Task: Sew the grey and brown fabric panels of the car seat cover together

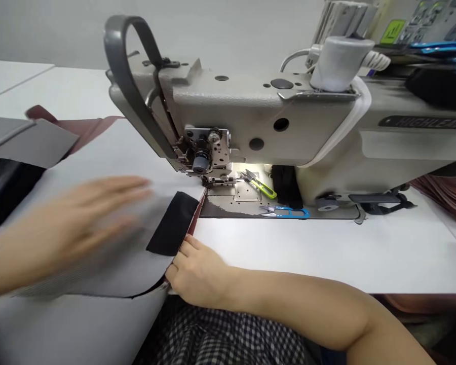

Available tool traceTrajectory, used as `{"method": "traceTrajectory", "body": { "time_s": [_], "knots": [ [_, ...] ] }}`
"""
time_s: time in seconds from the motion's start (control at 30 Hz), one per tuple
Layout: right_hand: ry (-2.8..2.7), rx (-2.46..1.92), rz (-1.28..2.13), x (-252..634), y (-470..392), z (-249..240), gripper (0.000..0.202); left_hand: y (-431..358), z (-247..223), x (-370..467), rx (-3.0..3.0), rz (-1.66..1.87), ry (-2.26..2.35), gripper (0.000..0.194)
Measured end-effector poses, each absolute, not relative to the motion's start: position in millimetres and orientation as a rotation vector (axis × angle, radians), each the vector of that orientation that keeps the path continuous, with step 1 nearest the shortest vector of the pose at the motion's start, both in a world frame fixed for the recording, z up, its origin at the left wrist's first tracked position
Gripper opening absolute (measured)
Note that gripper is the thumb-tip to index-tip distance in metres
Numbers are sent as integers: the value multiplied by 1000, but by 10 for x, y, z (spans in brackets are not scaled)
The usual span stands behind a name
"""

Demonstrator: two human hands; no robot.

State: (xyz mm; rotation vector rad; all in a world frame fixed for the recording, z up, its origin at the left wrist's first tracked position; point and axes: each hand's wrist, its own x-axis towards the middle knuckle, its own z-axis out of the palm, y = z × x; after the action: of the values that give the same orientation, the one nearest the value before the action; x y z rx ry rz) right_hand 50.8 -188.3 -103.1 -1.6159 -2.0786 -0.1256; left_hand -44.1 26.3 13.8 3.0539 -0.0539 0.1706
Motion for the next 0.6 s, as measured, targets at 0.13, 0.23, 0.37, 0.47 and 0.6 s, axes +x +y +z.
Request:
{"method": "traceTrajectory", "body": {
  "time_s": [0.13,0.23,0.37,0.47,0.6],
  "knots": [
    [-2066,-1628,-123,511,-1913,-1039,21,38,-342,-166,3011,113,-364,42],
    [-2072,-1606,-85,528,-1942,-1034,22,-2,-578,-120,2962,142,-221,38],
    [-2096,-1609,-40,553,-1964,-1019,21,-50,-633,-183,2921,146,-122,39],
    [-2108,-1613,-55,566,-1980,-998,20,-124,-602,-181,2906,153,-62,38],
    [-2157,-1619,-38,597,-1999,-955,19,-194,-585,-138,2913,163,-32,38]
  ]
}}
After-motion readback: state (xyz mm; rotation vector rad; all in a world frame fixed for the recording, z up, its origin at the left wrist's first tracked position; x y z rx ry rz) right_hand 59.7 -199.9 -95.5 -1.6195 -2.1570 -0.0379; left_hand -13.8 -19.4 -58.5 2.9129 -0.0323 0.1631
